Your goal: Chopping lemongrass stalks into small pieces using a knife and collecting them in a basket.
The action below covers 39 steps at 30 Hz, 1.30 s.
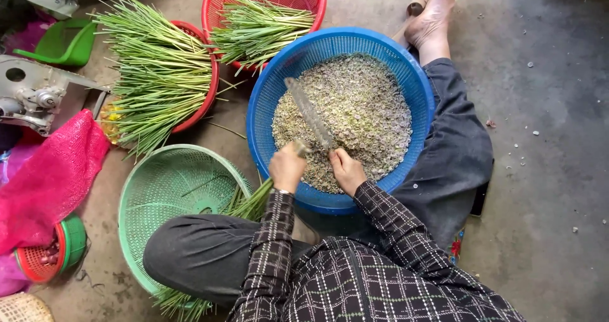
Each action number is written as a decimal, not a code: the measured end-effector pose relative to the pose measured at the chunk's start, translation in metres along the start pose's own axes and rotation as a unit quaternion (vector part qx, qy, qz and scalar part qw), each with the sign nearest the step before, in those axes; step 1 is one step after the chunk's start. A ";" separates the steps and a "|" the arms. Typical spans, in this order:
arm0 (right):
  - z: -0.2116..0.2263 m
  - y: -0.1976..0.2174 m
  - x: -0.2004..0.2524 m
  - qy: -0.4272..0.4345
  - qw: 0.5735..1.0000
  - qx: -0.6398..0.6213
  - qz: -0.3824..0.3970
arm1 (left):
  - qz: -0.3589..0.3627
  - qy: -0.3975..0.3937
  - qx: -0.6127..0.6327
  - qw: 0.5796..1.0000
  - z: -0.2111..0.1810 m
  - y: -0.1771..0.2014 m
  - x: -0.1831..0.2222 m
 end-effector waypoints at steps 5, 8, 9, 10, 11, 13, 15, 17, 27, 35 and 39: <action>0.007 -0.011 0.030 0.065 0.988 0.117 0.083 | -0.032 0.146 0.002 0.989 0.084 -0.023 -0.078; -0.035 -0.038 -0.023 0.002 0.993 0.092 0.072 | 0.052 0.056 0.064 0.995 -0.007 0.021 -0.005; -0.037 -0.031 -0.023 0.002 0.993 0.092 0.075 | 0.052 0.059 0.064 0.995 -0.011 0.016 -0.007; -0.036 -0.029 -0.025 -0.001 0.996 0.070 0.063 | 0.065 0.079 0.087 0.991 -0.010 0.013 -0.010; -0.035 -0.028 -0.027 -0.003 0.998 0.048 0.051 | 0.078 0.098 0.110 0.986 -0.008 0.011 -0.014; -0.007 -0.025 0.002 0.017 0.995 0.071 0.074 | 0.043 0.123 0.096 0.987 0.034 0.006 -0.048; -0.006 -0.026 0.009 0.030 0.991 0.090 0.097 | 0.016 0.148 0.074 0.986 0.048 -0.006 -0.046; -0.022 -0.032 -0.022 -0.018 0.994 0.068 0.088 | 0.051 0.076 0.100 0.991 0.022 -0.010 -0.028; -0.026 -0.033 -0.032 0.011 0.993 0.074 0.089 | 0.082 0.113 0.061 0.988 0.005 0.010 -0.020; -0.020 -0.032 -0.029 0.042 0.993 0.053 0.092 | 0.097 0.109 0.094 0.985 -0.004 0.007 -0.021; -0.010 -0.025 -0.016 0.033 0.993 0.056 0.095 | 0.119 0.113 0.081 0.983 0.016 -0.004 -0.044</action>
Point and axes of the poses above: each hand's wrist, its own x-axis away from the middle knuckle, its own y-axis out of the back of the hand, z = x × y, the point moved 3 cm from there along -x, towards the middle knuckle, and after that the axes turned 3 degrees about -y, right-handed, at the moved point
